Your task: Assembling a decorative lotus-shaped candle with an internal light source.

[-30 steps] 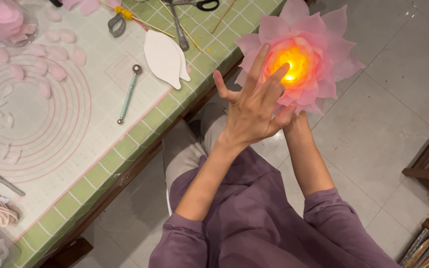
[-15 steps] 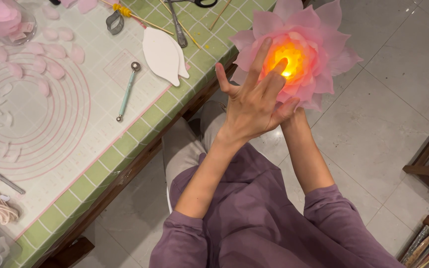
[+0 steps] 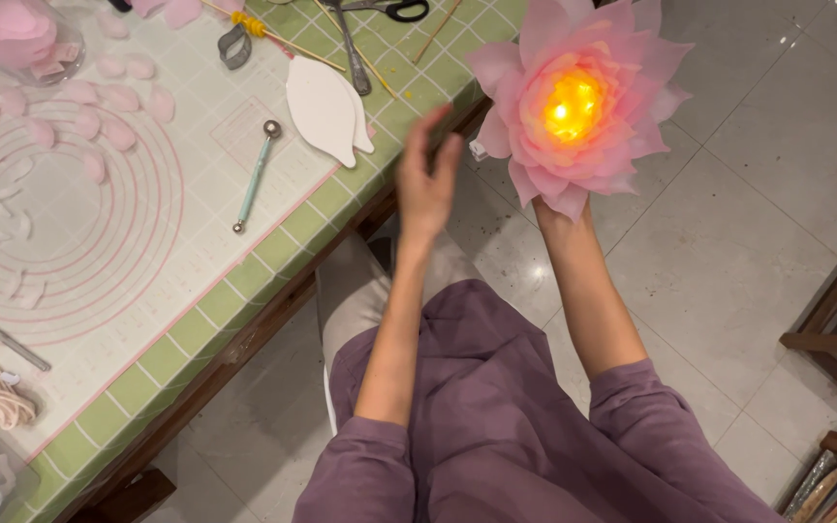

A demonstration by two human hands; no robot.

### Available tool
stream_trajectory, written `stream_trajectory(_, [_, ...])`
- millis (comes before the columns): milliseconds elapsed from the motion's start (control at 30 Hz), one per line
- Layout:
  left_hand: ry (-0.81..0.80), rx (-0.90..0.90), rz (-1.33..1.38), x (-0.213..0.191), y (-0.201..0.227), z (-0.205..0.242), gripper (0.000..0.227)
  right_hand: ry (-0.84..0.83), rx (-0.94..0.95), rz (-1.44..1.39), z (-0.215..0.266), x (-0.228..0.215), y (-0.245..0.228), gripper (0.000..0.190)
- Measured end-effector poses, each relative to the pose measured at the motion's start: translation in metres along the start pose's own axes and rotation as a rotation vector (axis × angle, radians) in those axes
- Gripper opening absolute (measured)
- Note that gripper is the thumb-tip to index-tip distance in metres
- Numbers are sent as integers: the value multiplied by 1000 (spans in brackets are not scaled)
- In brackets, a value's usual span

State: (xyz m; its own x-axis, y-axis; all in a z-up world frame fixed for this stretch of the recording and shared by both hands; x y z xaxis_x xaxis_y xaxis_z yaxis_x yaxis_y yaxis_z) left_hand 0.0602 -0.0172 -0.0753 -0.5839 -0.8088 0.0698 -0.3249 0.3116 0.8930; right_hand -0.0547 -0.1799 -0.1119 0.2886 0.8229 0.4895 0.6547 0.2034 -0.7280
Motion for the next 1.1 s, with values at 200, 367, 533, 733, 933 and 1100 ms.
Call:
stream_trajectory(200, [-271, -304, 646, 42, -85, 42, 40, 278, 118, -413, 15, -6, 36, 50])
stream_trajectory(367, [-193, -260, 810, 39, -78, 50, 42, 287, 80, -421, 24, -15, 64, 45])
stream_trajectory(533, [-120, -404, 916, 31, -53, 49, 44, 227, 76, -474, 26, -5, 81, 40])
stream_trajectory(733, [-82, -242, 927, 13, -29, 44, 48, 24, 160, 1538, -10, 69, 12, 35])
stream_trajectory(933, [-192, -271, 998, 11, -10, 43, 43, -230, 4, 2232, -12, 62, 1, 29])
stream_trajectory(1100, [-138, -219, 768, 16, -13, 42, 48, -565, -856, 4350, -5, 50, 2, 28])
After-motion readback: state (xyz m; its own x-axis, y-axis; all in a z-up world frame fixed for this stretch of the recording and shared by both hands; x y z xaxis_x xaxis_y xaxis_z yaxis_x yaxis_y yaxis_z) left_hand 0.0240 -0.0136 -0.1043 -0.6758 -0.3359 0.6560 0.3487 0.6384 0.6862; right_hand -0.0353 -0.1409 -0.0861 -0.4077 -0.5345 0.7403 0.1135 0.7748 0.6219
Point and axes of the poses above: each hand's wrist, its own z-axis away from the middle knuckle, its own x-axis out of the palm, y = z × x, the point moved 1 cm from there along -z, towards the middle knuckle, and after that the axes turned 5 degrees about -y, right-handed, at the moved point
